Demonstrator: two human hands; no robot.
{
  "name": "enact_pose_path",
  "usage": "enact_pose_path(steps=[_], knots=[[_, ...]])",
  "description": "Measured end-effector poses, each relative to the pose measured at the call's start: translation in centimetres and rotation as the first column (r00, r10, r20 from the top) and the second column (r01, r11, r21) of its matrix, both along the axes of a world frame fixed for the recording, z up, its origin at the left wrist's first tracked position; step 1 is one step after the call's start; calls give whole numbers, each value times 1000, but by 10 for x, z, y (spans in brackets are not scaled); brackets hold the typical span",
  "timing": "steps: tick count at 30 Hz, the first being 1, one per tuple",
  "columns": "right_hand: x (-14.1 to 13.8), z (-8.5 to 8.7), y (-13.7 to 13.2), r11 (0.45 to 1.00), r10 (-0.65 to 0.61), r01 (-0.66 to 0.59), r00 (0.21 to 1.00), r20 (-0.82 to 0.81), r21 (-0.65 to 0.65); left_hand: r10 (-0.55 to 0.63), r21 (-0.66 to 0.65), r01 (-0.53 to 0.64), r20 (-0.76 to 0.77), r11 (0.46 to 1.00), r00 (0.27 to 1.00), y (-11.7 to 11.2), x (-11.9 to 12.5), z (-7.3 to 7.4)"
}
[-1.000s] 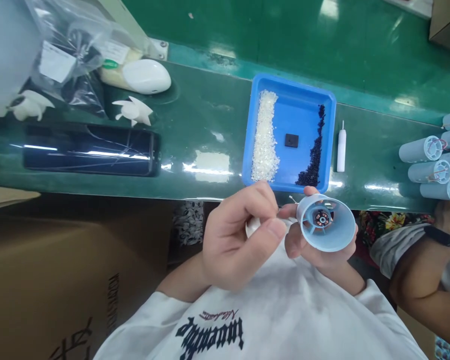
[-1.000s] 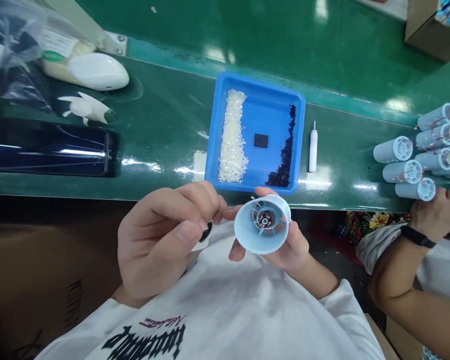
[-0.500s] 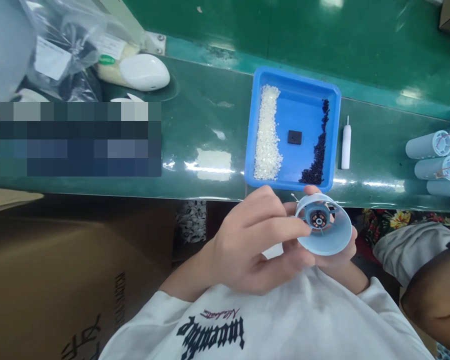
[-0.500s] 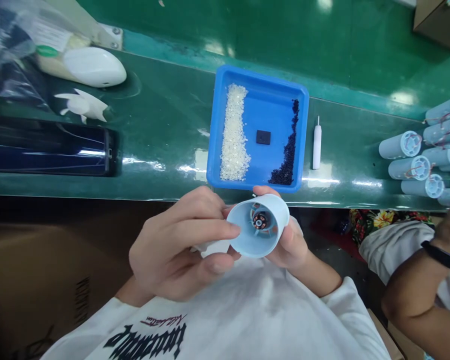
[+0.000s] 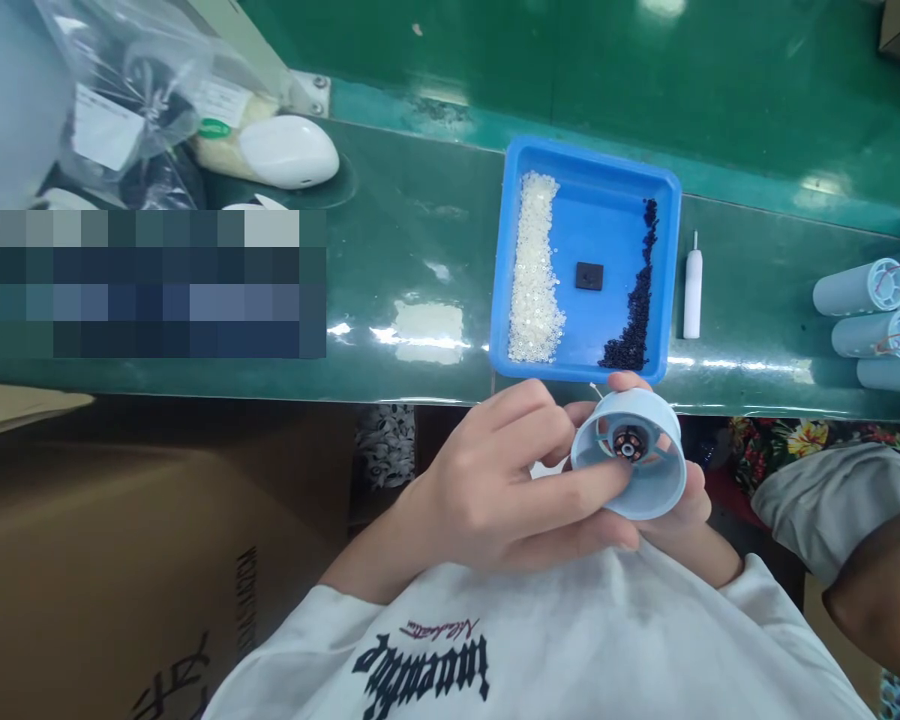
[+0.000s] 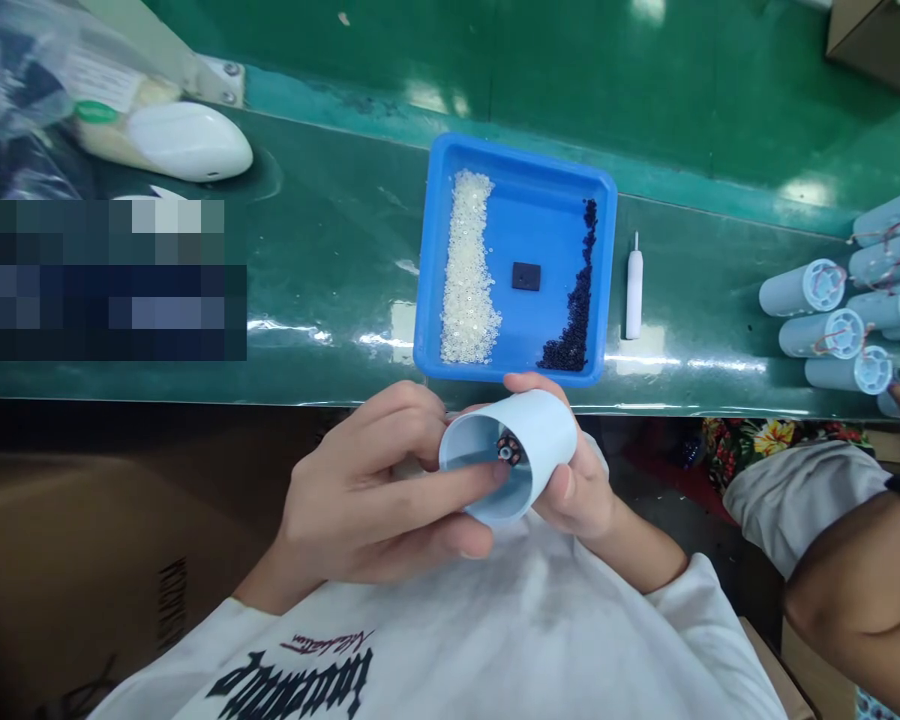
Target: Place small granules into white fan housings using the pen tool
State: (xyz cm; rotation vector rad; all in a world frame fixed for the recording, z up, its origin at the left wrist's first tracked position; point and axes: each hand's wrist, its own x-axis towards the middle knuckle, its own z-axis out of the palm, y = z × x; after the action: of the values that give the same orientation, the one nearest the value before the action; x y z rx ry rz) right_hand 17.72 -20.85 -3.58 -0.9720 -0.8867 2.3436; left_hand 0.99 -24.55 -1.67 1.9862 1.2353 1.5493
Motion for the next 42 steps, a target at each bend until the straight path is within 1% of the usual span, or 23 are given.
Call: enact_pose_path(steps=[3,9,11,14,16,28,37,42], knots=[[1,-1,-1,998,10,-8,999,-43,60,46,49,-42,-86,998,995,-2,0,0],[-2,2,-2,996,7,4,992,-126,91,3,68,-2,-25,998,1000,2,1,0],[-2,2,-2,995,10,2,992,-125,95,26,75,-23,-33,997,999,2,2,1],[0,0,-2,995,8,2,995,-102,101,93,57,-89,-80,994,992,-1,5,4],[1,-1,-2,995,13,-4,995,-94,102,112,51,-107,-110,993,988,-2,6,6],[0,2,-3,998,-15,18,998,-57,60,139,76,-130,-128,989,982,-2,9,3],[5,-4,-3,997,-14,20,997,-81,75,151,101,-138,-137,985,979,2,12,3],[6,-5,-4,997,-18,25,994,-110,69,150,107,-136,-135,985,979,3,13,3]])
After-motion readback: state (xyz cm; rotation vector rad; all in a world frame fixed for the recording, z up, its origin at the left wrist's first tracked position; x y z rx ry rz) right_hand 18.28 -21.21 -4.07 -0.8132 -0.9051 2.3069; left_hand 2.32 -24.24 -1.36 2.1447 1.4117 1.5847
